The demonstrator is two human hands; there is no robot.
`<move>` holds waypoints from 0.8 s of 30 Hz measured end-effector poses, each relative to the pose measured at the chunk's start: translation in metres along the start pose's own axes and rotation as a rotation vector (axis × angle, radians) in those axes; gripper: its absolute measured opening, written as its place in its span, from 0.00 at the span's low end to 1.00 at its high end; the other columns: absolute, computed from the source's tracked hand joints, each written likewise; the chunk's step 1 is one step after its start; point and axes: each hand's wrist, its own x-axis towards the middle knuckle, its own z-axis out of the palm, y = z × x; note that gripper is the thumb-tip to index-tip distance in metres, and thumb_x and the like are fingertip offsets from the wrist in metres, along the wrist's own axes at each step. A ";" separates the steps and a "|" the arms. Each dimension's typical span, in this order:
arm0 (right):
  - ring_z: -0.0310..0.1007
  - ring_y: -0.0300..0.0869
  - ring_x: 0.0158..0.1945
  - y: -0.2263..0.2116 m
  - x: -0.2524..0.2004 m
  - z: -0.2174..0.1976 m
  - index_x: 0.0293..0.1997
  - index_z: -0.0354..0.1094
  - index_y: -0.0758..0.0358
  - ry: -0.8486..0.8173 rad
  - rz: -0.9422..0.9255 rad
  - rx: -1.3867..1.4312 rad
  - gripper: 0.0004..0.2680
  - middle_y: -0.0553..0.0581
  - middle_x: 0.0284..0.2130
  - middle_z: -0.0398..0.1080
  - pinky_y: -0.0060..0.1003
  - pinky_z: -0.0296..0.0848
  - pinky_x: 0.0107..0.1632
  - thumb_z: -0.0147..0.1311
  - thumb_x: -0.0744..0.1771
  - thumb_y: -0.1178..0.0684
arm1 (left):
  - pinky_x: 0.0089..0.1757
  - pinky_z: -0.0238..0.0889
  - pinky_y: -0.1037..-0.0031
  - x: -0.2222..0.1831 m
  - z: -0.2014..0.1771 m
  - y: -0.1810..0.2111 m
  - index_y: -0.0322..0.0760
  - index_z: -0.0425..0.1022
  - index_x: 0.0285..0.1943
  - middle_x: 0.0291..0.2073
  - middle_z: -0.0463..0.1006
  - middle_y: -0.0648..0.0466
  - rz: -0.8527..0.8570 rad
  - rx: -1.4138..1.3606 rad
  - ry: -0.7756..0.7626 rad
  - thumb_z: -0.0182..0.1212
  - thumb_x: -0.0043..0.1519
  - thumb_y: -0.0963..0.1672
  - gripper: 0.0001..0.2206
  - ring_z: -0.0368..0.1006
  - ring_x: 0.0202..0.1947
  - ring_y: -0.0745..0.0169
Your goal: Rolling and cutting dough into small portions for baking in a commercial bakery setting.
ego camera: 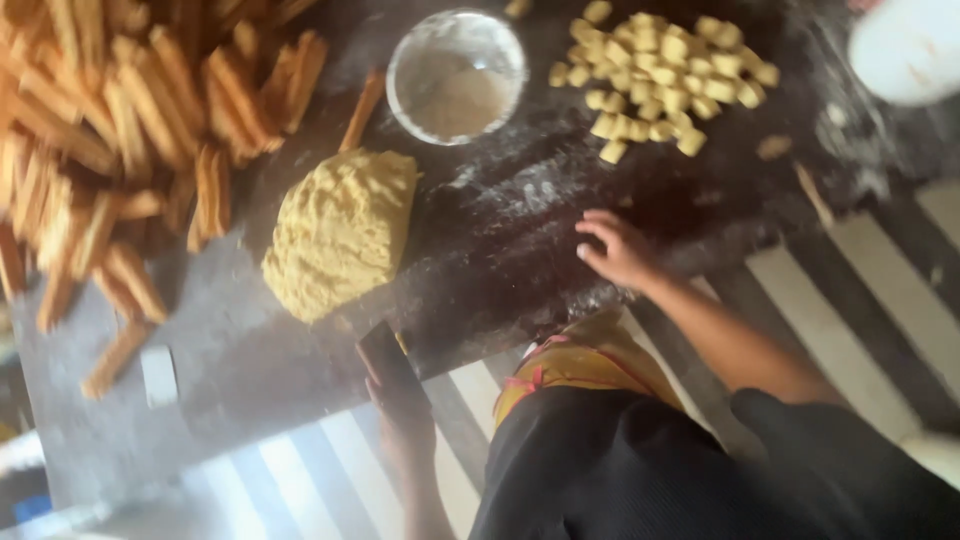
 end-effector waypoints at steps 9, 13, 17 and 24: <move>0.40 0.73 0.73 -0.029 0.003 0.008 0.66 0.63 0.63 -0.330 -0.215 -0.344 0.29 0.76 0.69 0.48 0.64 0.42 0.71 0.67 0.60 0.42 | 0.41 0.69 0.51 -0.016 0.043 -0.022 0.50 0.65 0.69 0.44 0.81 0.46 -0.425 0.300 -0.102 0.55 0.57 0.39 0.27 0.77 0.44 0.40; 0.44 0.70 0.74 -0.025 0.020 0.022 0.63 0.66 0.62 -0.443 -0.316 -0.230 0.25 0.74 0.70 0.52 0.62 0.44 0.72 0.66 0.62 0.43 | 0.42 0.71 0.55 -0.034 0.046 -0.015 0.50 0.67 0.67 0.47 0.82 0.48 -0.352 0.277 0.189 0.55 0.56 0.38 0.27 0.78 0.46 0.44; 0.55 0.61 0.73 -0.052 0.050 0.048 0.60 0.70 0.61 -0.567 -0.354 -0.094 0.20 0.65 0.68 0.60 0.54 0.54 0.72 0.64 0.64 0.45 | 0.43 0.70 0.54 -0.024 0.052 -0.019 0.42 0.69 0.63 0.45 0.81 0.44 -0.476 0.087 0.382 0.57 0.61 0.42 0.19 0.77 0.46 0.41; 0.71 0.49 0.61 -0.185 0.091 0.139 0.64 0.66 0.55 -0.851 -0.310 -0.039 0.21 0.54 0.66 0.64 0.44 0.70 0.63 0.60 0.65 0.44 | 0.47 0.71 0.59 -0.008 0.015 -0.069 0.32 0.68 0.59 0.43 0.80 0.39 -0.567 -0.345 0.598 0.62 0.60 0.48 0.22 0.79 0.45 0.43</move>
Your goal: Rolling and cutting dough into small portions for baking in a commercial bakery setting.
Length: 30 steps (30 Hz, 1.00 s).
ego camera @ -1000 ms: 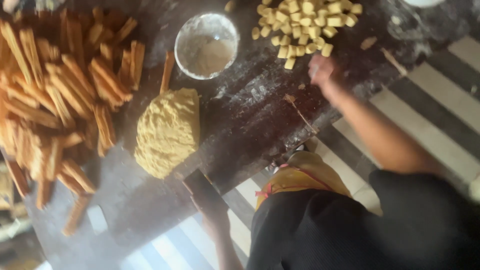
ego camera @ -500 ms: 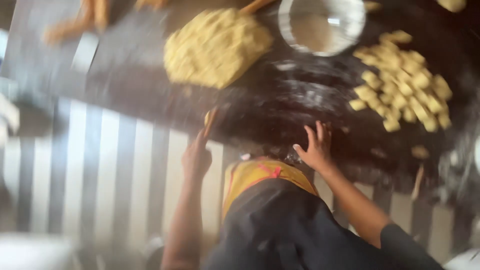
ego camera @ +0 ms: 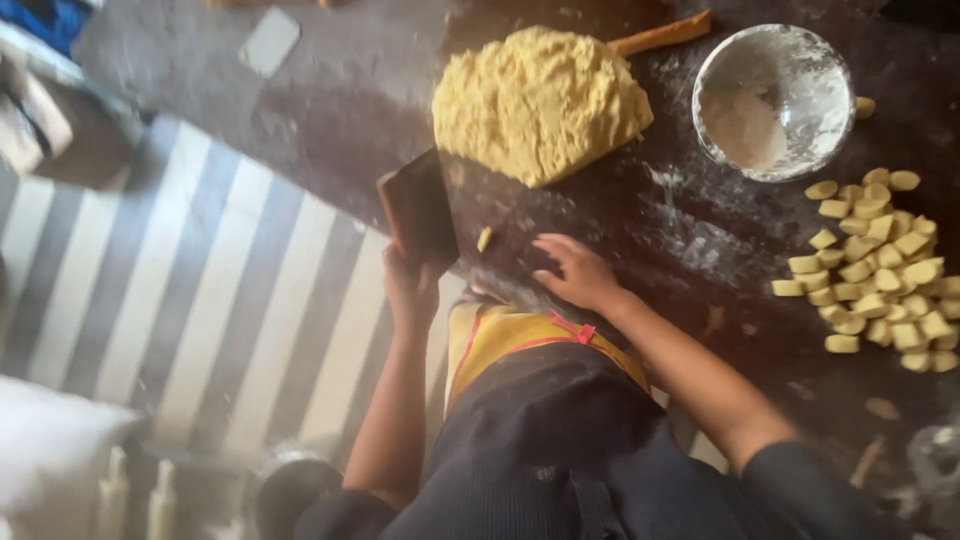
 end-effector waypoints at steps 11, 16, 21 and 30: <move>0.73 0.51 0.52 -0.043 0.121 0.064 0.44 0.74 0.56 -0.085 -0.263 -0.146 0.07 0.57 0.45 0.70 0.45 0.73 0.53 0.60 0.64 0.53 | 0.46 0.69 0.69 0.174 -0.058 -0.053 0.28 0.69 0.52 0.41 0.78 0.46 -0.064 -0.209 -0.175 0.60 0.56 0.45 0.18 0.74 0.43 0.58; 0.75 0.51 0.47 -0.060 0.120 0.052 0.41 0.75 0.60 -0.015 -0.150 -0.015 0.04 0.56 0.41 0.73 0.44 0.74 0.50 0.58 0.65 0.55 | 0.52 0.69 0.65 0.204 -0.045 -0.096 0.27 0.68 0.56 0.47 0.78 0.41 -0.108 -0.077 -0.088 0.57 0.57 0.42 0.19 0.76 0.48 0.51; 0.78 0.47 0.46 -0.090 0.142 0.001 0.45 0.75 0.62 0.297 -0.133 -0.003 0.05 0.56 0.44 0.76 0.40 0.77 0.49 0.59 0.66 0.57 | 0.57 0.64 0.50 0.198 -0.021 -0.119 0.31 0.52 0.77 0.62 0.72 0.31 -0.107 0.279 -0.039 0.61 0.60 0.47 0.36 0.71 0.59 0.29; 0.69 0.60 0.61 -0.072 0.210 -0.048 0.64 0.62 0.67 0.333 -0.159 -0.638 0.27 0.68 0.60 0.68 0.62 0.63 0.62 0.62 0.61 0.44 | 0.56 0.63 0.50 0.197 -0.021 -0.120 0.30 0.52 0.77 0.65 0.69 0.32 -0.047 0.358 -0.098 0.62 0.59 0.48 0.37 0.70 0.61 0.29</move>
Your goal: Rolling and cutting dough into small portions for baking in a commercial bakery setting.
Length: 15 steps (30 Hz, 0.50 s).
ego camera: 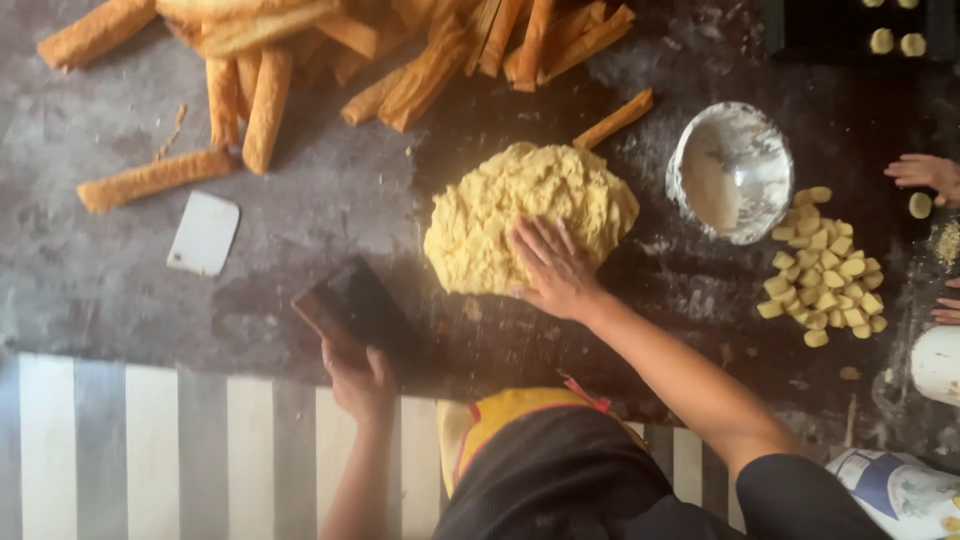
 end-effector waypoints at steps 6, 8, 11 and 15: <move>0.70 0.52 0.67 0.080 0.024 -0.016 0.70 0.61 0.63 0.181 0.394 0.328 0.18 0.64 0.65 0.67 0.47 0.70 0.69 0.53 0.70 0.55 | 0.56 0.64 0.50 -0.004 0.002 -0.010 0.29 0.53 0.78 0.63 0.71 0.31 -0.110 0.047 -0.098 0.62 0.59 0.49 0.38 0.71 0.59 0.29; 0.73 0.51 0.60 0.144 0.035 0.002 0.68 0.63 0.61 0.199 0.686 0.354 0.17 0.63 0.60 0.69 0.43 0.73 0.62 0.54 0.70 0.52 | 0.56 0.64 0.50 -0.006 0.003 -0.013 0.29 0.53 0.78 0.63 0.71 0.31 -0.082 0.072 -0.102 0.63 0.59 0.49 0.38 0.71 0.58 0.29; 0.75 0.49 0.50 0.219 0.034 0.034 0.67 0.64 0.56 0.098 1.059 0.326 0.18 0.62 0.52 0.72 0.40 0.74 0.54 0.56 0.69 0.47 | 0.53 0.66 0.50 -0.008 0.003 -0.015 0.29 0.54 0.77 0.62 0.72 0.31 -0.052 0.102 -0.094 0.63 0.58 0.49 0.38 0.73 0.56 0.29; 0.73 0.47 0.48 0.247 0.055 0.050 0.70 0.62 0.50 -0.268 1.120 0.256 0.20 0.60 0.44 0.76 0.41 0.69 0.53 0.57 0.69 0.40 | 0.51 0.67 0.49 -0.009 0.005 -0.018 0.30 0.55 0.76 0.59 0.74 0.33 -0.053 0.156 -0.101 0.63 0.57 0.50 0.38 0.74 0.52 0.29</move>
